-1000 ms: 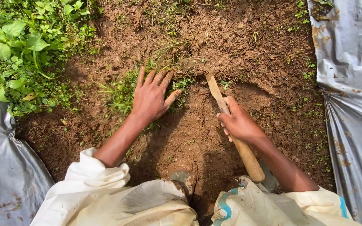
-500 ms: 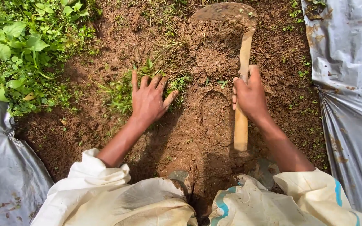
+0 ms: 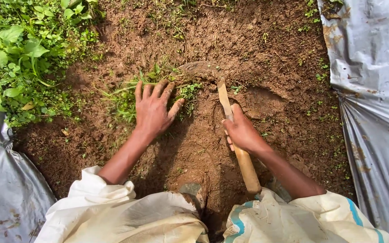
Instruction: The person uses a hoe to loosen the soil and remove weeds from a garden bed. They repeatedly strike the ground with the tool and use their left hand to gather the uprooted vegetation.
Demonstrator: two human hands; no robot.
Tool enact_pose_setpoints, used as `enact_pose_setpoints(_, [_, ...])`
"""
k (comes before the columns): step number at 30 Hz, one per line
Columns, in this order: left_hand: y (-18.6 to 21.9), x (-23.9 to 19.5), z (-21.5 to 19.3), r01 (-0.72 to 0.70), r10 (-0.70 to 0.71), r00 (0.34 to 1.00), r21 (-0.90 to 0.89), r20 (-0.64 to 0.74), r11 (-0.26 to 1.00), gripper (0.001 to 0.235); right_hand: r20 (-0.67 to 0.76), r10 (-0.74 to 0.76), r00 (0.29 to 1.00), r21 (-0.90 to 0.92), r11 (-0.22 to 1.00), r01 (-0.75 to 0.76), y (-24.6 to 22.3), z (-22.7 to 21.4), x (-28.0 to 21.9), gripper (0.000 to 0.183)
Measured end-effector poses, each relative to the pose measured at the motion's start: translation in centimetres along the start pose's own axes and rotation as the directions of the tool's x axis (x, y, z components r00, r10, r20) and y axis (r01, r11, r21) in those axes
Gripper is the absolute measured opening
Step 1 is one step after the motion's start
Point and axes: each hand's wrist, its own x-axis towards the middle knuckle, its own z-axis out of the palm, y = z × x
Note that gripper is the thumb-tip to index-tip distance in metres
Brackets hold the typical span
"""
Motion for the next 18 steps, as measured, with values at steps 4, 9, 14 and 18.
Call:
enact_pose_setpoints(4, [0.5,0.6,-3.2,-0.004,0.008,0.999,0.071,-0.05,0.998,0.055,0.074,0.017,0.997,-0.067,0.998,-0.012,1.4,0.7,-0.1,0.068])
enact_pose_setpoints(9, [-1.6,1.0,-1.6,-0.032,0.033,0.999,-0.053,0.021,0.998,0.059,0.138,-0.06,0.989,-0.076,0.995,0.071,0.4,2.2,-0.1,0.069])
enact_pose_setpoints(14, [-2.2,0.5,-2.1,-0.008,0.022,0.991,-0.109,0.132,0.994,0.058,0.07,-0.065,0.995,0.009,0.998,0.064,-0.8,1.7,-1.2,0.07])
enact_pose_setpoints(18, [-1.8,0.8,-2.6,0.013,0.009,0.986,-0.13,0.167,0.991,0.059,-0.038,-0.095,0.995,0.05,0.994,0.097,-1.1,0.8,-1.7,0.07])
